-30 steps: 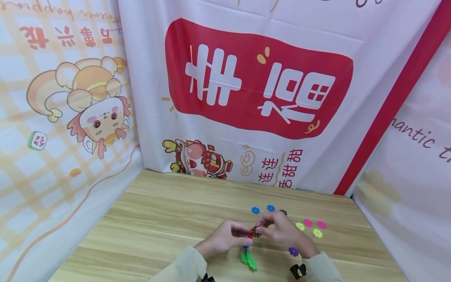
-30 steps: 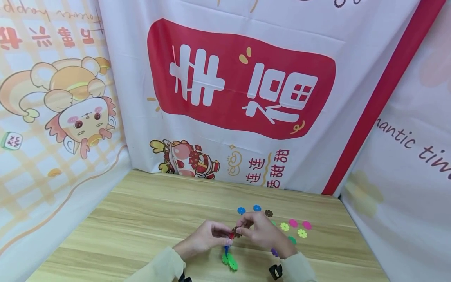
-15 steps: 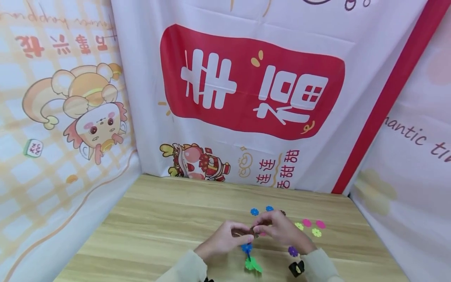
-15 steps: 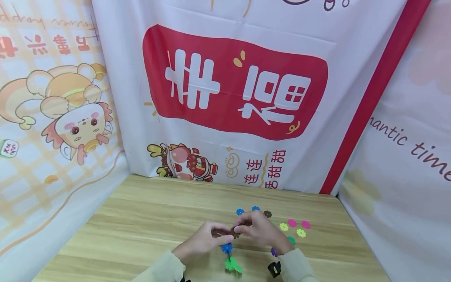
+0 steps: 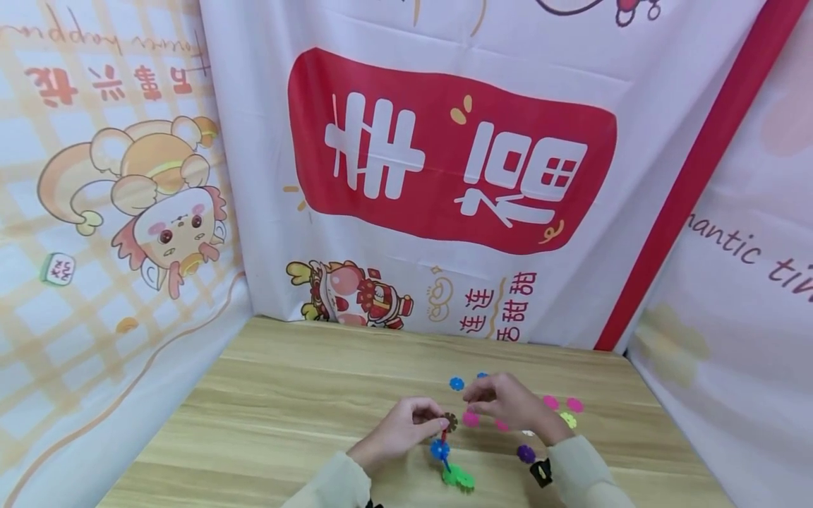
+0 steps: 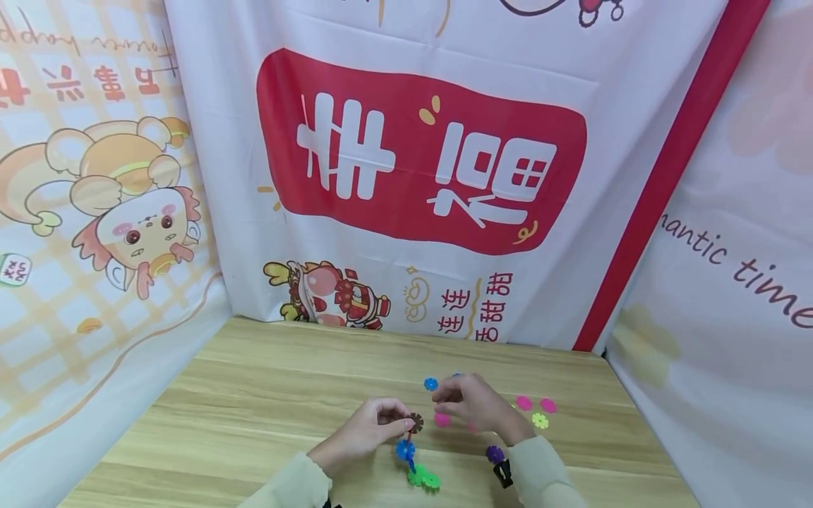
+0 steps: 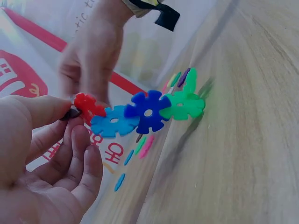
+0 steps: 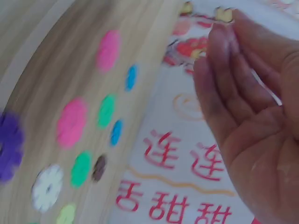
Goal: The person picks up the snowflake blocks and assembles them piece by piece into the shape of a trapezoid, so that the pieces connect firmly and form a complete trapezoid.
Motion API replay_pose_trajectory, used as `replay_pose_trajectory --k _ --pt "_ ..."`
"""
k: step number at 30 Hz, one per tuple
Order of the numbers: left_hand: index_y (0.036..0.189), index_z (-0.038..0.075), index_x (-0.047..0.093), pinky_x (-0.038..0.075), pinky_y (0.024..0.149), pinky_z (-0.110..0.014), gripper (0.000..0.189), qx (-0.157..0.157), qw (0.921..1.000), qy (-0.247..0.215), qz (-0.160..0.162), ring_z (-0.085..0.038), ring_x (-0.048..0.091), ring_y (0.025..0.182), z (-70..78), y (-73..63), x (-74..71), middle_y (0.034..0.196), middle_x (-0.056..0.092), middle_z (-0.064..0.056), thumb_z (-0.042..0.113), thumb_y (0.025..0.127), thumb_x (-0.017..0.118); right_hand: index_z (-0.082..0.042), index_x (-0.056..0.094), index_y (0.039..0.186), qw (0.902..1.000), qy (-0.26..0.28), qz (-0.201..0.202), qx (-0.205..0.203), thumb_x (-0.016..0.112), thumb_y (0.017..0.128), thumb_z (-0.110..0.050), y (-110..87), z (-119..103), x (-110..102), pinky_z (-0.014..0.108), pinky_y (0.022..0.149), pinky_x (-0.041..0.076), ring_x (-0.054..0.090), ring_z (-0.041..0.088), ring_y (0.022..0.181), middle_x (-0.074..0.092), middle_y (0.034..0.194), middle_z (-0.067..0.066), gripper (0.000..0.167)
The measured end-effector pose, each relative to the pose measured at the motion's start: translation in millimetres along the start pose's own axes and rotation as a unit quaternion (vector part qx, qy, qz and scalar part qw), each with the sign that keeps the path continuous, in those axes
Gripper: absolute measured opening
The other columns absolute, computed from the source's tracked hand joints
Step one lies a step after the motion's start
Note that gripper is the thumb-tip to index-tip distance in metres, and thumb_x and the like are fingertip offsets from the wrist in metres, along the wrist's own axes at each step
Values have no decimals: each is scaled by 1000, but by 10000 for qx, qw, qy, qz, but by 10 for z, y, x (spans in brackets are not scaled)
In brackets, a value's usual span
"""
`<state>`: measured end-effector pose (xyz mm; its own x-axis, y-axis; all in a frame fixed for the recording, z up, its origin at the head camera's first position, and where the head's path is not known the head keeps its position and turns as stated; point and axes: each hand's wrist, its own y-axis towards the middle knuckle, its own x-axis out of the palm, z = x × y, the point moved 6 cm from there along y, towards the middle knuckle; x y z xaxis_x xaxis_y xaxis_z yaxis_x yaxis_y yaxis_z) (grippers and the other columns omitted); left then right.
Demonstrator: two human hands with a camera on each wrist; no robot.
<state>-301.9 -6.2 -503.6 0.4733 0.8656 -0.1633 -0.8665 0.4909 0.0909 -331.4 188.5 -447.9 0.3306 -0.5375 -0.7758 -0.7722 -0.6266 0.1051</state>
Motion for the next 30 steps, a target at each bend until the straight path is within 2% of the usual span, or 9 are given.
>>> replay_pose_trajectory --k 3,6,9,14,19,23,30 --pt "108 6 74 56 76 -19 16 -9 10000 1 77 -11 65 87 0 6 -17 99 72 -2 21 101 72 -6 77 113 9985 -538 7 41 77 94 -7 29 171 63 30 84 64 74 13 92 79 105 8 19" --pt "108 7 74 55 76 -19 16 -21 9999 40 148 -12 64 87 -7 12 -35 100 73 -2 21 101 72 -5 76 116 9965 -814 -100 148 79 93 -9 48 311 171 35 87 64 74 17 95 79 106 6 24" --pt "108 9 74 54 75 -19 14 -67 9998 64 191 -12 65 88 -22 11 -46 100 73 -2 21 101 73 -7 76 114 9966 -785 -224 133 81 92 -12 60 379 262 34 86 64 73 17 95 78 104 3 24" --pt "107 11 74 54 75 -19 13 -98 9997 108 202 -13 65 88 -37 25 -66 99 73 0 22 100 74 -6 78 110 9969 -717 -282 -135 83 89 -8 94 414 311 26 79 62 71 12 88 78 99 3 21" --pt "107 11 74 54 76 -19 14 -86 9996 149 208 -14 65 90 -42 37 -75 100 73 0 24 101 73 -8 78 100 9983 -463 -256 262 84 87 -5 130 502 295 22 70 58 66 10 78 75 89 1 14" --pt "107 12 74 55 76 -19 13 -91 9996 180 218 -14 65 90 -47 37 -73 100 72 0 24 101 73 -13 76 90 9971 -381 -231 621 86 86 -10 130 544 257 22 67 55 63 10 76 71 84 -3 11" --pt "107 12 74 55 76 -19 14 -82 9996 137 214 -14 65 90 -77 32 -86 100 72 -1 24 101 73 -16 75 83 9964 -454 -211 688 84 89 -13 88 479 184 21 68 55 63 9 76 73 82 -5 11"
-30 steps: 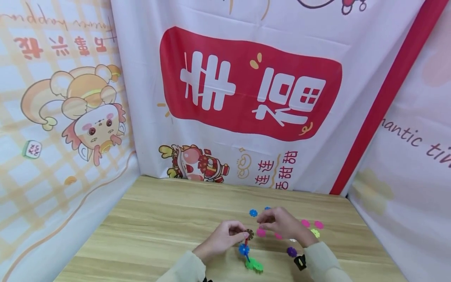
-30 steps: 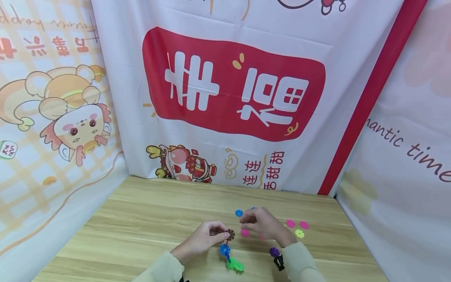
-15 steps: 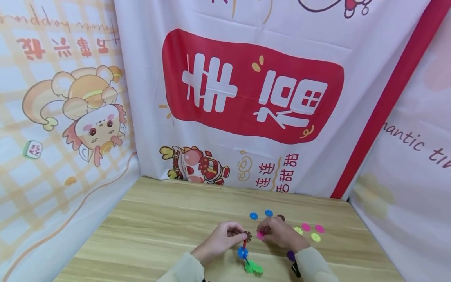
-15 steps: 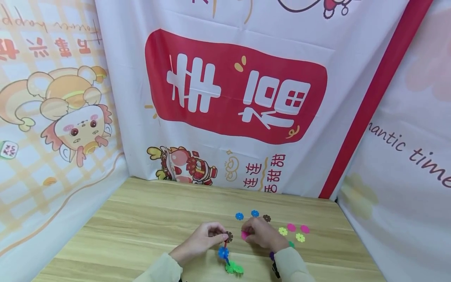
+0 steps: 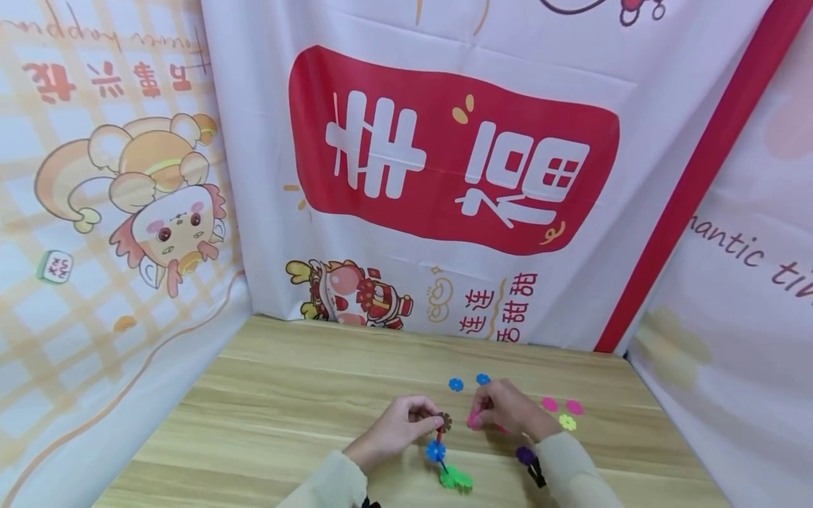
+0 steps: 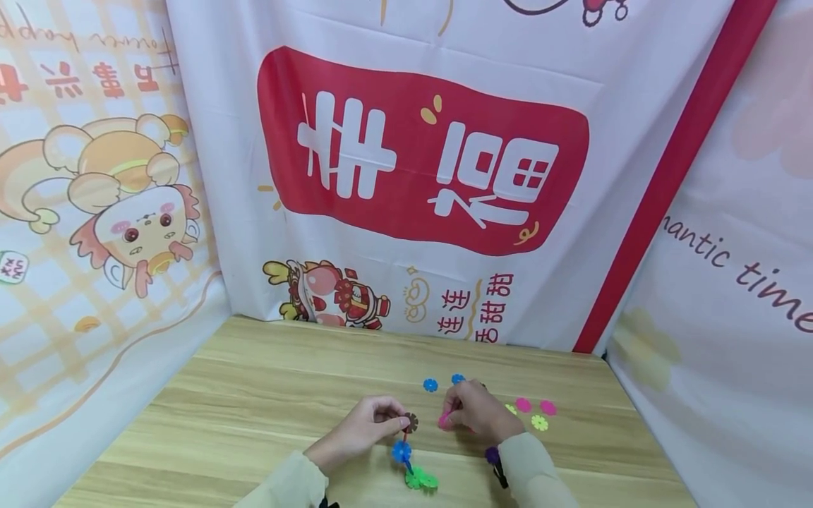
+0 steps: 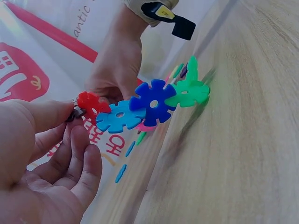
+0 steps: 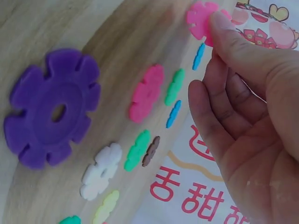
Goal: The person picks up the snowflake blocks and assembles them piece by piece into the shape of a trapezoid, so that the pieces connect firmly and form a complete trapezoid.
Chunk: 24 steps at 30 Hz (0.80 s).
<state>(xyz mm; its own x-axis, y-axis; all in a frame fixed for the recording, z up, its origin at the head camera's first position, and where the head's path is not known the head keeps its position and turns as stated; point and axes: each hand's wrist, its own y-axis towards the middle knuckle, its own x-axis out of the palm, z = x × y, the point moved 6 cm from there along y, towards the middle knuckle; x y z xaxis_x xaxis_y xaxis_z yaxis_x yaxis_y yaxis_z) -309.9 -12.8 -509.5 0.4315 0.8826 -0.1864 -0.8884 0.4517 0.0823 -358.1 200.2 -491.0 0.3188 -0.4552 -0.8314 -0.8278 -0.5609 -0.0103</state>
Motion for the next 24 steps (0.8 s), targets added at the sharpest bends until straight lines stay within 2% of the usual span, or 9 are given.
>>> replay_pose_trajectory --k 7,12,15,24 --pt "107 12 74 54 74 -20 15 -65 10000 4 18 -15 64 90 -18 15 -28 99 72 -1 26 102 72 -20 75 88 9996 227 33 -192 80 94 -23 -60 -163 -83 24 67 56 63 10 76 72 84 -7 8" --pt "106 10 74 56 75 -21 15 -37 9999 41 96 -14 65 88 -24 11 -40 98 72 -1 25 101 73 -20 75 92 9962 455 333 -659 79 94 -23 -106 -344 -136 26 78 61 67 6 83 73 90 -11 6" --pt "106 8 74 58 76 -23 16 9 9999 -8 119 -15 67 88 -9 -2 -47 98 73 -2 23 101 73 -18 74 93 9930 578 528 -881 80 94 -23 -126 -444 -167 25 80 62 68 4 84 73 91 -11 8" --pt "106 6 75 61 76 -25 18 57 9998 -165 85 -18 70 88 -30 -11 -63 97 75 -2 23 102 72 -23 75 93 9853 673 981 -1224 83 90 -18 -165 -598 -184 24 84 62 70 3 87 73 91 -12 10"
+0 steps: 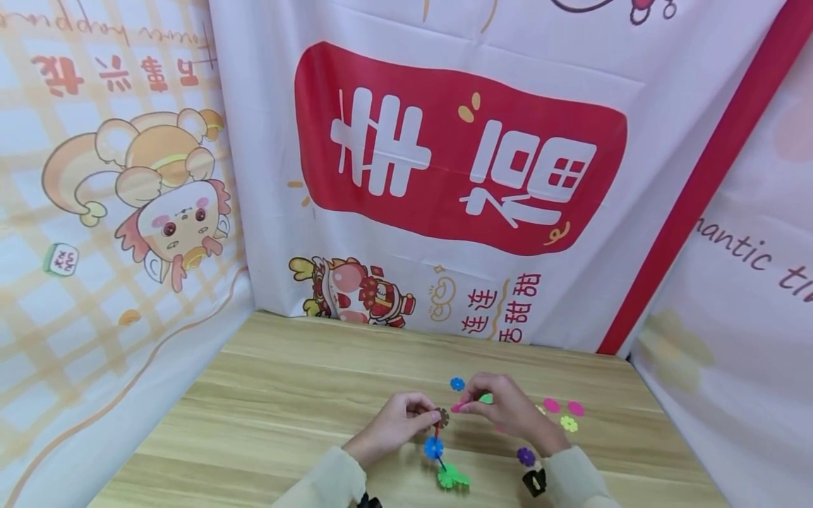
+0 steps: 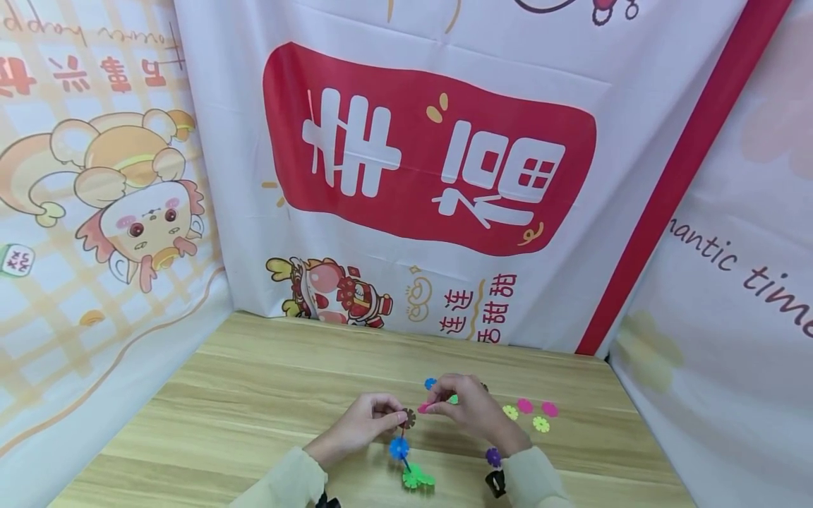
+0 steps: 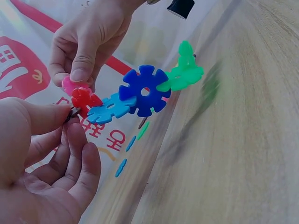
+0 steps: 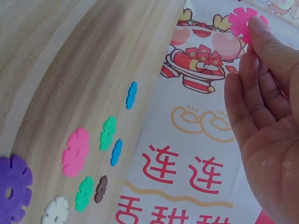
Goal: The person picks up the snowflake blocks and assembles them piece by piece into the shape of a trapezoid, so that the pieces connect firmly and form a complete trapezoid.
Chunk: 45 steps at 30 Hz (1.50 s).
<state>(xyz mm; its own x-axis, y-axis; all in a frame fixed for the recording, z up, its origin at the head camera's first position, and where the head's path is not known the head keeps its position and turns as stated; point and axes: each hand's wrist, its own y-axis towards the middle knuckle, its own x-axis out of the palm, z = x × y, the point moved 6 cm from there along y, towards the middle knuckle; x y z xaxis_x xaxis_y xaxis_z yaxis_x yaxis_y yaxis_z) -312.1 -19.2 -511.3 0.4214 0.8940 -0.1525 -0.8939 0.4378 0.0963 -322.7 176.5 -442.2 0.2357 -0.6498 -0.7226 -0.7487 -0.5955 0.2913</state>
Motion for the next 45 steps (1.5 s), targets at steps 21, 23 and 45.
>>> replay_pose_trajectory --k 21,23,45 --pt "101 1 77 57 67 -19 12 239 9996 -126 117 -13 70 79 59 -34 -3 94 78 -11 11 101 71 -16 76 87 9792 -343 815 -1825 87 80 -4 15 -254 145 22 71 61 69 7 78 74 85 -6 18" --pt "101 0 77 58 68 -20 12 268 9994 -148 133 -12 70 79 51 -39 -5 94 78 -12 10 101 71 -14 75 88 9717 -459 904 -2136 88 80 -2 9 -281 162 19 72 60 69 7 78 74 85 -4 19" --pt "120 8 75 60 81 -21 25 67 9993 -19 -372 -12 72 93 84 -20 16 110 77 -4 24 100 76 -15 78 97 9771 -1414 -831 -1357 86 87 -14 231 -431 73 18 80 60 72 8 87 77 95 -4 13"
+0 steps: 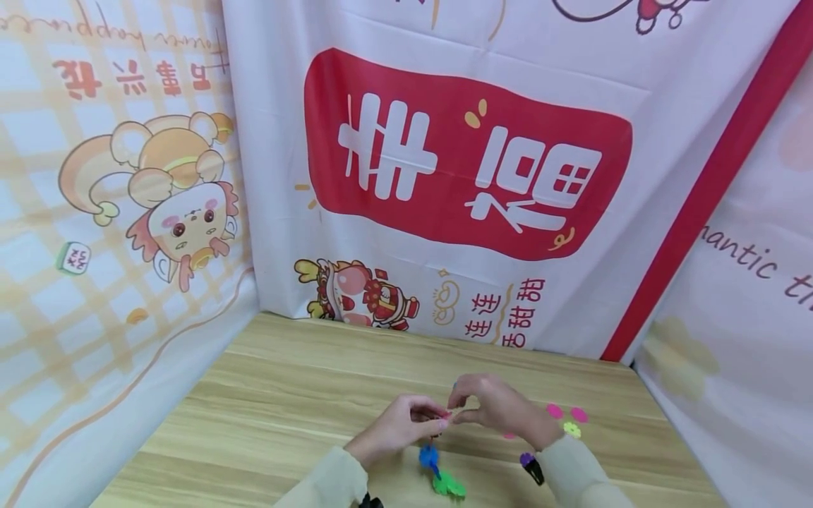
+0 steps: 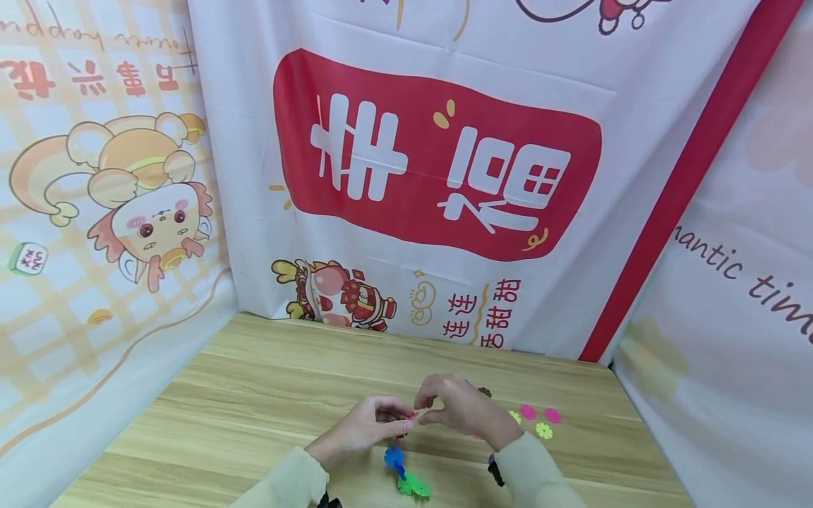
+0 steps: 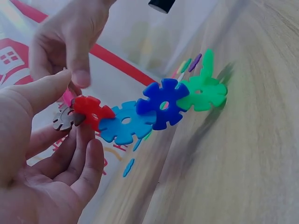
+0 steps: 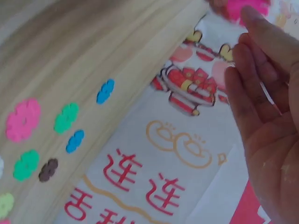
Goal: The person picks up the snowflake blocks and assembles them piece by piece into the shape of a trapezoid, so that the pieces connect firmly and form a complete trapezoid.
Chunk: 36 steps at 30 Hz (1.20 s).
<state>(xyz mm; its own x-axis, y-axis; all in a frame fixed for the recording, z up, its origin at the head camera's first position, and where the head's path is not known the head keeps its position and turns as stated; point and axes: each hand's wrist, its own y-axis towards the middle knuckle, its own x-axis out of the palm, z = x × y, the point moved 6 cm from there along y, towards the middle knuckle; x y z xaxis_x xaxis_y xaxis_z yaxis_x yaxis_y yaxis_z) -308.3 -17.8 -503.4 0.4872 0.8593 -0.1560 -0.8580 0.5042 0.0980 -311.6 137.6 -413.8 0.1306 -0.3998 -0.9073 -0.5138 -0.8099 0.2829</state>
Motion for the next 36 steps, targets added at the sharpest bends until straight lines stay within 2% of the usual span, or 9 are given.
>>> replay_pose_trajectory --k 3,6,11,16,20,25,31,36 --pt "120 6 75 60 79 -21 29 -54 9999 -21 95 -13 72 92 -5 3 -24 109 78 -3 25 99 77 -13 79 102 9978 -82 -198 635 86 88 -15 15 257 11 21 83 60 73 13 92 78 100 0 16" --pt "120 1 74 59 78 -20 32 -96 9999 -72 102 -13 72 91 -2 2 -27 107 78 -3 24 98 78 -9 79 105 9943 -55 -216 1042 84 90 -12 27 535 57 30 84 64 75 22 95 79 104 8 16" --pt "121 -2 73 59 78 -19 31 -102 9999 -53 98 -11 71 90 10 -6 -16 106 78 -3 20 98 77 0 78 106 9898 22 -143 1417 84 89 -6 48 887 193 48 87 63 74 30 95 78 104 16 19" --pt "119 3 75 59 79 -19 27 -84 9999 10 95 -10 71 90 18 -9 -18 107 78 -2 21 98 77 3 77 108 9837 140 -73 1791 84 88 -5 62 1122 357 48 88 63 72 30 96 77 104 17 24" --pt "118 4 75 59 79 -19 25 -63 10000 0 77 -10 71 91 28 -7 -13 107 77 -2 20 99 76 1 78 107 9805 42 54 1966 83 91 -7 65 1218 443 43 86 62 70 24 95 77 102 13 19" --pt "118 5 75 59 79 -19 25 -50 10000 -12 38 -10 71 91 37 -9 -3 107 77 -1 21 99 76 0 79 103 9817 -58 160 1897 82 91 -6 58 1251 500 33 79 61 69 18 89 78 97 11 14" --pt "118 3 75 59 80 -20 27 -29 10000 -67 38 -11 72 91 41 -12 -5 107 77 -2 22 99 77 -4 77 94 9749 466 190 2171 84 89 -6 27 1265 514 23 69 55 65 11 78 75 86 3 8" --pt "120 1 74 60 80 -20 30 -9 10000 -46 61 -11 72 91 31 -15 -24 107 77 -2 22 98 77 -11 73 87 9693 813 140 2315 81 93 -10 17 1197 459 21 64 52 59 5 72 70 81 -5 10"
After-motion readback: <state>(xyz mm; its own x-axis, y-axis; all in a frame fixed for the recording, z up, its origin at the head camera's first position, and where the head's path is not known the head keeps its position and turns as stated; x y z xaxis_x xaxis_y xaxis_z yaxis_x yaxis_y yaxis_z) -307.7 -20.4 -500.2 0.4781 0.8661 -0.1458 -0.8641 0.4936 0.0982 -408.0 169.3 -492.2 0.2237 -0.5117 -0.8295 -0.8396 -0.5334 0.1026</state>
